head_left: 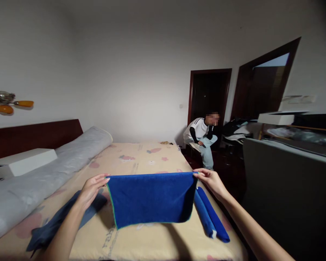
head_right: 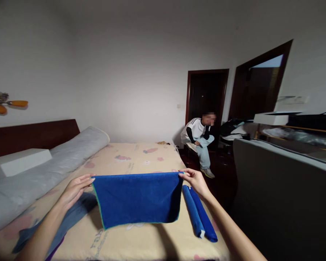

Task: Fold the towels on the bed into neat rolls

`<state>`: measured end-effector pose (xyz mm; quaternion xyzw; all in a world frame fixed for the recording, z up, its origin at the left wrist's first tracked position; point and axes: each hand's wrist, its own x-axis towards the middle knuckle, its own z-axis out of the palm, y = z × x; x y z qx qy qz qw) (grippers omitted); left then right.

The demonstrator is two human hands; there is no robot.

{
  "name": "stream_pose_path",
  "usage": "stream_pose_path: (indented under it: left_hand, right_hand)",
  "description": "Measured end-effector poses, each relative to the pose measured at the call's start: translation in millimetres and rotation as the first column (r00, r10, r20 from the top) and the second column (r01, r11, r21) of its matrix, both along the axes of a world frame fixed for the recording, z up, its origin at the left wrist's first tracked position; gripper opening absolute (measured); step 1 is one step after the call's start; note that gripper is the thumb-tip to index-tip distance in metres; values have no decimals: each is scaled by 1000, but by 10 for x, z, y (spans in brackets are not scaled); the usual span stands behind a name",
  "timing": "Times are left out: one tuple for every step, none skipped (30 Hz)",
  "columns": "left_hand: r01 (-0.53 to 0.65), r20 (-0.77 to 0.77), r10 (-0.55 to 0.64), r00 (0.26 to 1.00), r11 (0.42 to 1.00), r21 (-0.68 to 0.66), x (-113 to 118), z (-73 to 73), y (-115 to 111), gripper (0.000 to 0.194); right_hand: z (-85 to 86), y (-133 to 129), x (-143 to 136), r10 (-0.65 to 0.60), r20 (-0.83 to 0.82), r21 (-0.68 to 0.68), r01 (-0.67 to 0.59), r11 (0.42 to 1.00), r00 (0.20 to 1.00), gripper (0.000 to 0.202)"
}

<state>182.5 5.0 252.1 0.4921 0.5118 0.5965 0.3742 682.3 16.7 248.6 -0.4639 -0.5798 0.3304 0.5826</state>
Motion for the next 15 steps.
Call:
stream_pose_path:
  left_hand:
    - [4, -33, -4, 999, 1000, -1, -9, -16, 15, 49]
    - [2, -69, -2, 998, 1000, 0, -21, -38, 39, 48]
    - [-6, -106, 6, 994, 1000, 1, -37, -65, 73, 46]
    - [-16, -147, 16, 989, 1000, 2, -58, -98, 118, 44]
    - [-28, -187, 28, 982, 1000, 3, -82, -138, 171, 42]
    - [-38, -222, 38, 974, 999, 5, -107, -185, 231, 40]
    - [-44, -250, 44, 967, 999, 7, -131, -238, 295, 39]
    - [-50, -272, 51, 961, 999, 9, -149, -297, 360, 38]
    - [-58, -289, 59, 956, 998, 13, -160, -360, 423, 36]
    - [-67, -299, 70, 952, 998, 19, -161, -426, 485, 35]
    - [-78, -305, 82, 949, 997, 27, -152, -493, 545, 35]
    - [-90, -311, 97, 945, 995, 37, -134, -557, 607, 35]
    - [-103, -314, 113, 943, 993, 49, -109, -616, 673, 35]
    - [-116, -313, 130, 941, 991, 61, -80, -665, 744, 35]
    - [-128, -308, 144, 940, 989, 71, -52, -699, 823, 36]
  right_hand:
    - [-14, 32, 13, -19, 31, 10, 19, 1000, 999, 51]
    - [-33, 68, 29, -43, 72, 21, 42, 999, 996, 49]
    - [-57, 107, 47, -70, 125, 34, 66, 997, 990, 47]
    - [-88, 148, 65, -96, 191, 46, 88, 995, 977, 44]
    - [-126, 190, 80, -117, 260, 57, 106, 993, 958, 42]
    - [-172, 234, 91, -132, 323, 62, 118, 991, 937, 40]
    - [-225, 279, 96, -138, 373, 61, 124, 990, 918, 38]
    - [-285, 327, 94, -136, 405, 53, 126, 991, 904, 37]
    - [-350, 377, 85, -132, 423, 42, 126, 991, 896, 35]
    - [-419, 430, 68, -132, 429, 32, 131, 991, 894, 34]
    - [-489, 489, 45, -136, 429, 25, 139, 990, 893, 33]
    - [-555, 552, 15, -145, 428, 21, 150, 988, 892, 32]
    - [-616, 622, -18, -156, 425, 20, 163, 986, 892, 32]
    - [-666, 697, -53, -166, 419, 20, 174, 985, 893, 32]
    - [-702, 776, -88, -172, 410, 19, 180, 983, 896, 33]
